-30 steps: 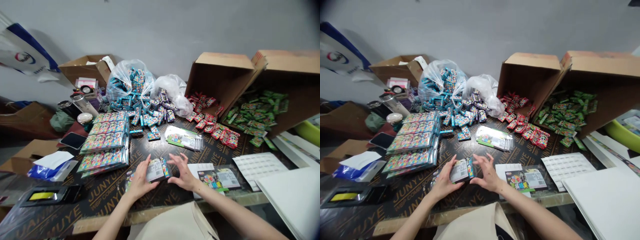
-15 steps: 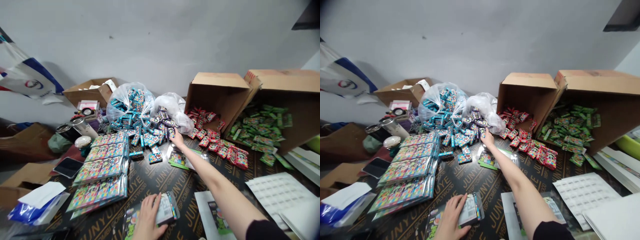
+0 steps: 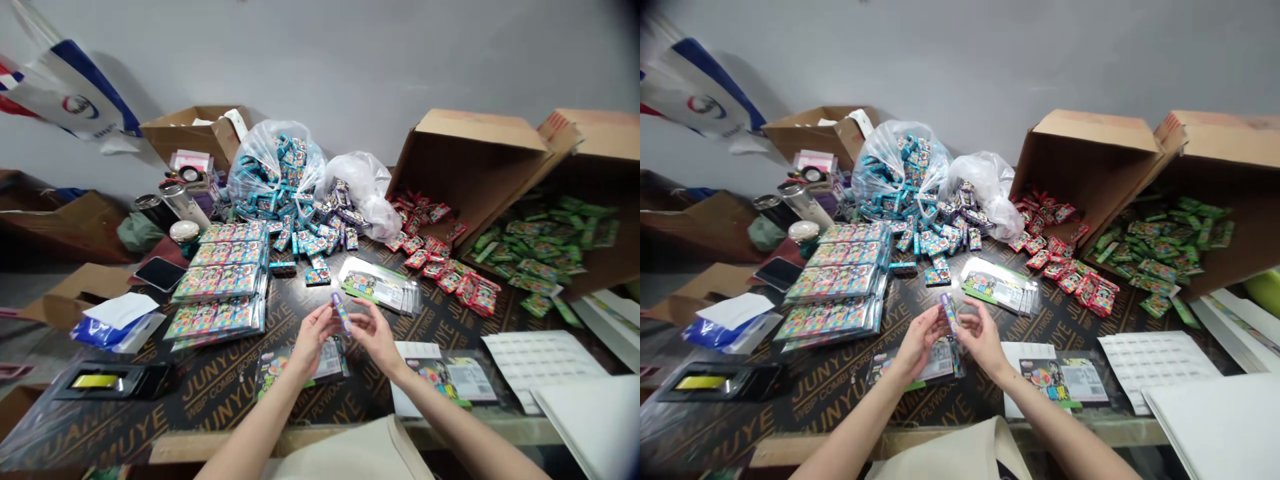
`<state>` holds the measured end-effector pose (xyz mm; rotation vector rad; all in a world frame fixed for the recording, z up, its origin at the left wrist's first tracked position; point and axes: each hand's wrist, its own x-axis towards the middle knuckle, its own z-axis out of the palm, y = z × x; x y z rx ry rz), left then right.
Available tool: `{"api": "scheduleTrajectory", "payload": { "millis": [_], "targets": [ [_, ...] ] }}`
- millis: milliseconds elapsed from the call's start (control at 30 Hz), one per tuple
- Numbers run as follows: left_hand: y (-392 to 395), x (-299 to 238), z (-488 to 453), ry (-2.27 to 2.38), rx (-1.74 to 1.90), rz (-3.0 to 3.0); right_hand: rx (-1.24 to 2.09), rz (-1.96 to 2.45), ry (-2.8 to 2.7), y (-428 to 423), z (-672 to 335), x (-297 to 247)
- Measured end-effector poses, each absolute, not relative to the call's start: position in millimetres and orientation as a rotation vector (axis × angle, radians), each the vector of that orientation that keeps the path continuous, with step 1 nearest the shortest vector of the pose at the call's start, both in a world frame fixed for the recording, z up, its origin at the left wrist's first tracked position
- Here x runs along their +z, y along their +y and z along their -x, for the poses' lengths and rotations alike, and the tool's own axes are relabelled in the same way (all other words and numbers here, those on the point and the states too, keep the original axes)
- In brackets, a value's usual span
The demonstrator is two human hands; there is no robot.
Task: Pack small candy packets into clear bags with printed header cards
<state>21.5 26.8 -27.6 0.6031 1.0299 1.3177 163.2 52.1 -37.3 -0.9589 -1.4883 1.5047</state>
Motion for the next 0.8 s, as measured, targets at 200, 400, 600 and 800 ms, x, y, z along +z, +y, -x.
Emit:
{"api": "scheduleTrajectory", "payload": {
  "millis": [200, 400, 600, 800],
  "targets": [
    [4.2, -31.2, -31.0, 1.024, 1.232, -0.504, 1.908, 0.815, -1.392, 40.2, -188.5, -42.6],
    [-6.8, -40.1, -30.2, 1.246, 1.089, -0.740, 1.019, 0.737, -2.147, 35.8, -205.7, -27.9],
    [-21.7, -55.6, -1.2, 1.576, 0.818, -1.693, 0.679, 0.755, -2.310, 45.6, -219.1, -47.6],
    [-35.1, -73.7, 20.2, 1.694, 0.449, -2.160, 0.603, 0.808, -2.383, 47.0, -224.7, -82.1]
  ]
}}
